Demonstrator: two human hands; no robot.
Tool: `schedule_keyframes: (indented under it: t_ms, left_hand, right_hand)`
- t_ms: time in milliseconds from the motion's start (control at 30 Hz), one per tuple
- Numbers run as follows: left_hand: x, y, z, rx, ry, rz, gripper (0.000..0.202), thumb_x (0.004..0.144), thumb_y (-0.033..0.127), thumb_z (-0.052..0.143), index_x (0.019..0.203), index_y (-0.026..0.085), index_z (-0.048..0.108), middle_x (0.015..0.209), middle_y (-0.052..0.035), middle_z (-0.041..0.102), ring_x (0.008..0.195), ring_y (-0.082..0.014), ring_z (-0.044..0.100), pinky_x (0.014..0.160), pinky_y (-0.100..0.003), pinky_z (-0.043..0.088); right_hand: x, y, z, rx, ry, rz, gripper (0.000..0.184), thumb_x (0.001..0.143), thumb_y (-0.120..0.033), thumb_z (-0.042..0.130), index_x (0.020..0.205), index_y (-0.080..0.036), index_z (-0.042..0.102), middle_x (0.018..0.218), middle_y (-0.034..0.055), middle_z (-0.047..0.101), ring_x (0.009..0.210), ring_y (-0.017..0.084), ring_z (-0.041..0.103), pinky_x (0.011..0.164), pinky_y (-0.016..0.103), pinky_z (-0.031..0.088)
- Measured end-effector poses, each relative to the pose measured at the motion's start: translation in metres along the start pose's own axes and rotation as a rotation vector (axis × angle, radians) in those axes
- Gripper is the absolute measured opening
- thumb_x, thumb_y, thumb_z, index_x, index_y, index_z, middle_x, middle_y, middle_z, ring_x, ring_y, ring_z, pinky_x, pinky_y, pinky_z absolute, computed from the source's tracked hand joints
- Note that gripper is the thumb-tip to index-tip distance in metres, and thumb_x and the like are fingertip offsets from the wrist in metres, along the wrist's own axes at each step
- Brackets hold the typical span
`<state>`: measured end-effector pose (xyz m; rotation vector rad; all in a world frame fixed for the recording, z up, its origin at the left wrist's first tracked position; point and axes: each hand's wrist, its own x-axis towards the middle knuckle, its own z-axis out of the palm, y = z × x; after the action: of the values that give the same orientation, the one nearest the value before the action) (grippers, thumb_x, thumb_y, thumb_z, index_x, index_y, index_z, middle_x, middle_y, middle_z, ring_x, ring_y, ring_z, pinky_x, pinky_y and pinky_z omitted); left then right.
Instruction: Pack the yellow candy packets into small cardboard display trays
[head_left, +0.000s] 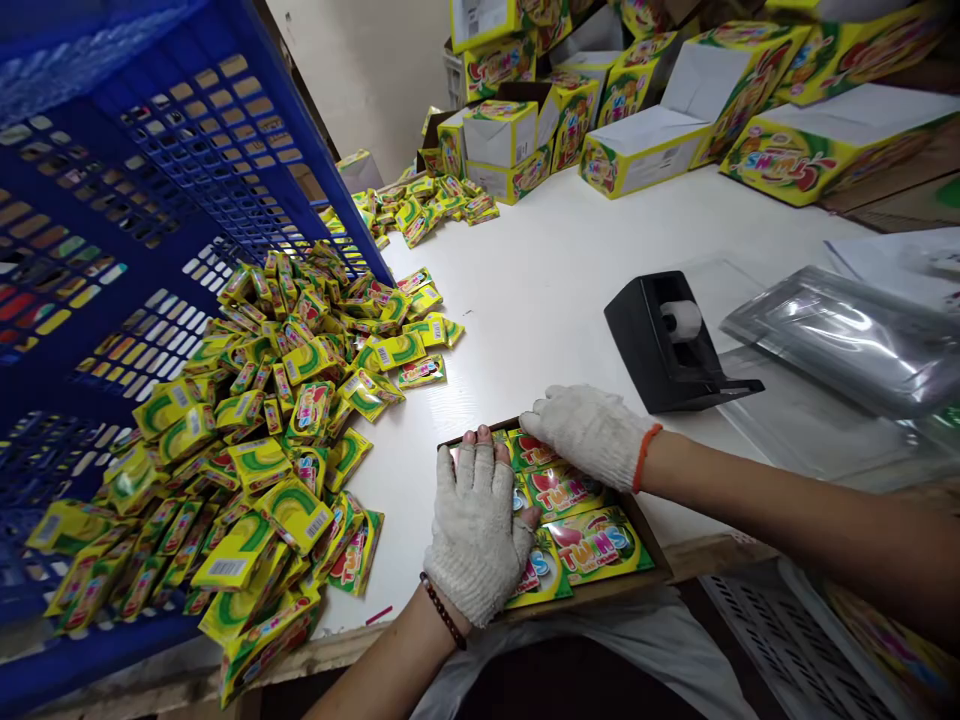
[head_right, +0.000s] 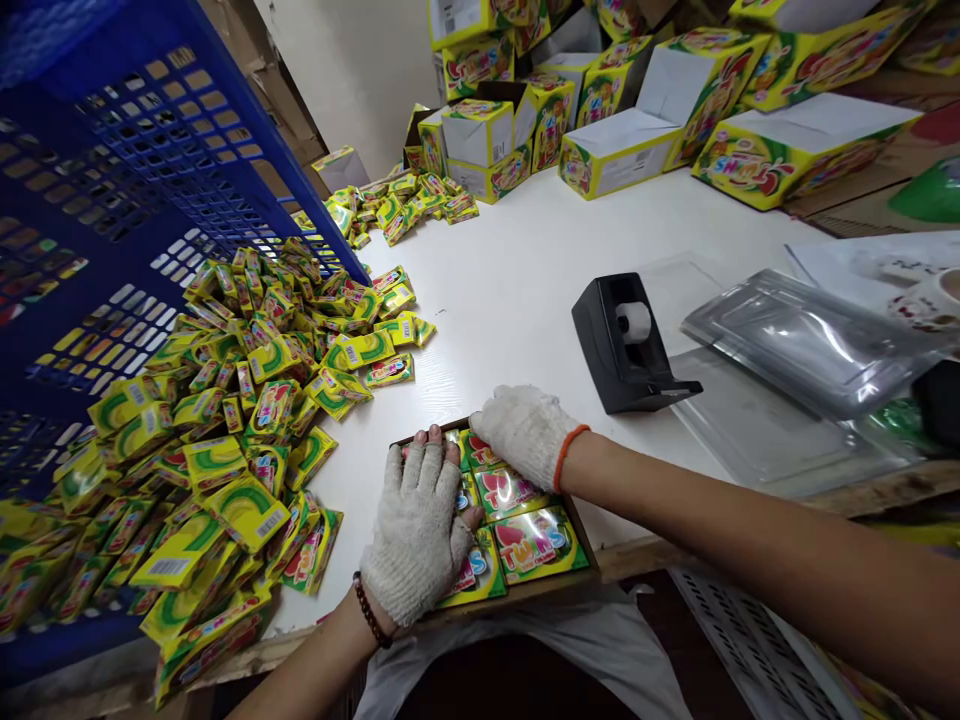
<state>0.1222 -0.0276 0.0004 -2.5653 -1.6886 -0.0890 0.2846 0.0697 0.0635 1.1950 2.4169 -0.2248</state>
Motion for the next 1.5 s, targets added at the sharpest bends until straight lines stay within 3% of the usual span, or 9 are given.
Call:
schedule_keyframes:
  t_ms: [200, 433, 633, 767, 833, 1000, 1133, 1267, 1500]
  left_hand:
    - [-0.001, -0.001, -0.003, -0.03, 0.015, 0.042, 0.061, 0.094, 0.043, 0.053, 0.144, 0.01, 0.047, 0.155, -0.019, 0.043, 0.143, -0.0393, 0.038, 0.117, -0.065, 0.027]
    - [0.028, 0.005, -0.02, -0.12, -0.104, 0.225, 0.047, 0.096, 0.04, 0.051, 0.13, 0.009, 0.059, 0.135, -0.0154, 0.062, 0.128, -0.0322, 0.053, 0.116, -0.051, 0.033]
    - [0.053, 0.015, -0.011, -0.163, -0.096, 0.417, 0.049, 0.097, 0.04, 0.048, 0.135, 0.008, 0.054, 0.14, -0.0156, 0.057, 0.125, -0.0301, 0.053, 0.111, -0.044, 0.037]
    - [0.063, 0.018, -0.005, -0.205, -0.176, 0.446, 0.068, 0.092, 0.059, 0.053, 0.131, 0.005, 0.056, 0.135, -0.0192, 0.059, 0.123, -0.0338, 0.053, 0.108, -0.047, 0.038]
    - [0.068, 0.015, -0.009, -0.278, -0.207, 0.487, 0.054, 0.091, 0.057, 0.056, 0.117, 0.01, 0.065, 0.125, -0.015, 0.065, 0.115, -0.0304, 0.057, 0.102, -0.042, 0.043]
    - [0.075, -0.032, -0.021, -0.394, -0.075, 0.238, 0.018, 0.095, 0.025, 0.05, 0.09, 0.021, 0.066, 0.091, -0.0028, 0.069, 0.084, -0.0177, 0.062, 0.074, -0.03, 0.048]
    - [0.077, -0.115, -0.019, -0.009, 0.054, -0.14, 0.022, 0.082, 0.012, 0.057, 0.101, 0.018, 0.066, 0.114, -0.0136, 0.064, 0.108, -0.0284, 0.057, 0.091, -0.041, 0.045]
    - [0.075, -0.183, -0.013, 0.182, -0.09, -0.307, 0.034, 0.081, 0.021, 0.064, 0.114, 0.017, 0.064, 0.123, -0.0179, 0.061, 0.117, -0.0348, 0.054, 0.099, -0.047, 0.039]
    - [0.057, -0.171, -0.001, 0.075, -0.08, -0.333, 0.034, 0.09, 0.045, 0.058, 0.106, 0.018, 0.068, 0.108, -0.0147, 0.065, 0.104, -0.0316, 0.059, 0.09, -0.041, 0.043]
  right_hand:
    - [-0.014, -0.009, 0.019, -0.002, 0.169, 0.066, 0.024, 0.095, -0.012, 0.048, 0.108, -0.013, 0.068, 0.115, 0.0184, 0.067, 0.099, 0.028, 0.066, 0.078, 0.035, 0.051]
    - [0.0, 0.002, 0.023, 0.231, 0.06, -0.046, 0.028, 0.087, -0.003, 0.048, 0.097, -0.013, 0.072, 0.101, 0.0139, 0.072, 0.092, 0.023, 0.068, 0.079, 0.03, 0.051]
    - [-0.011, 0.047, 0.027, 0.672, 0.582, -0.018, 0.034, 0.075, -0.002, 0.045, 0.095, -0.016, 0.068, 0.094, 0.0057, 0.071, 0.087, 0.017, 0.066, 0.081, 0.025, 0.051]
    - [0.003, 0.05, 0.028, 0.71, 0.619, -0.04, 0.029, 0.08, -0.007, 0.046, 0.094, -0.018, 0.068, 0.096, 0.0044, 0.073, 0.09, 0.017, 0.067, 0.081, 0.026, 0.051]
    - [0.024, 0.044, 0.018, 0.665, 0.588, -0.061, 0.028, 0.083, -0.009, 0.046, 0.097, -0.018, 0.069, 0.099, 0.005, 0.073, 0.092, 0.017, 0.067, 0.082, 0.026, 0.05]
    - [0.098, 0.017, -0.022, 0.387, 0.383, -0.07, 0.033, 0.091, -0.013, 0.047, 0.115, -0.014, 0.069, 0.119, 0.0108, 0.071, 0.107, 0.02, 0.065, 0.09, 0.026, 0.048]
    - [0.151, -0.004, -0.036, 0.276, 0.295, -0.107, 0.03, 0.088, -0.02, 0.057, 0.113, -0.014, 0.072, 0.12, 0.0169, 0.068, 0.105, 0.025, 0.066, 0.087, 0.031, 0.049]
    - [0.178, -0.018, -0.035, 0.191, 0.246, -0.088, 0.032, 0.084, -0.017, 0.06, 0.113, -0.006, 0.07, 0.119, 0.0248, 0.066, 0.111, 0.032, 0.063, 0.088, 0.038, 0.049]
    - [0.146, 0.01, -0.023, 0.199, 0.199, -0.009, 0.039, 0.081, -0.024, 0.063, 0.117, -0.009, 0.065, 0.117, 0.0232, 0.068, 0.101, 0.031, 0.066, 0.08, 0.037, 0.049]
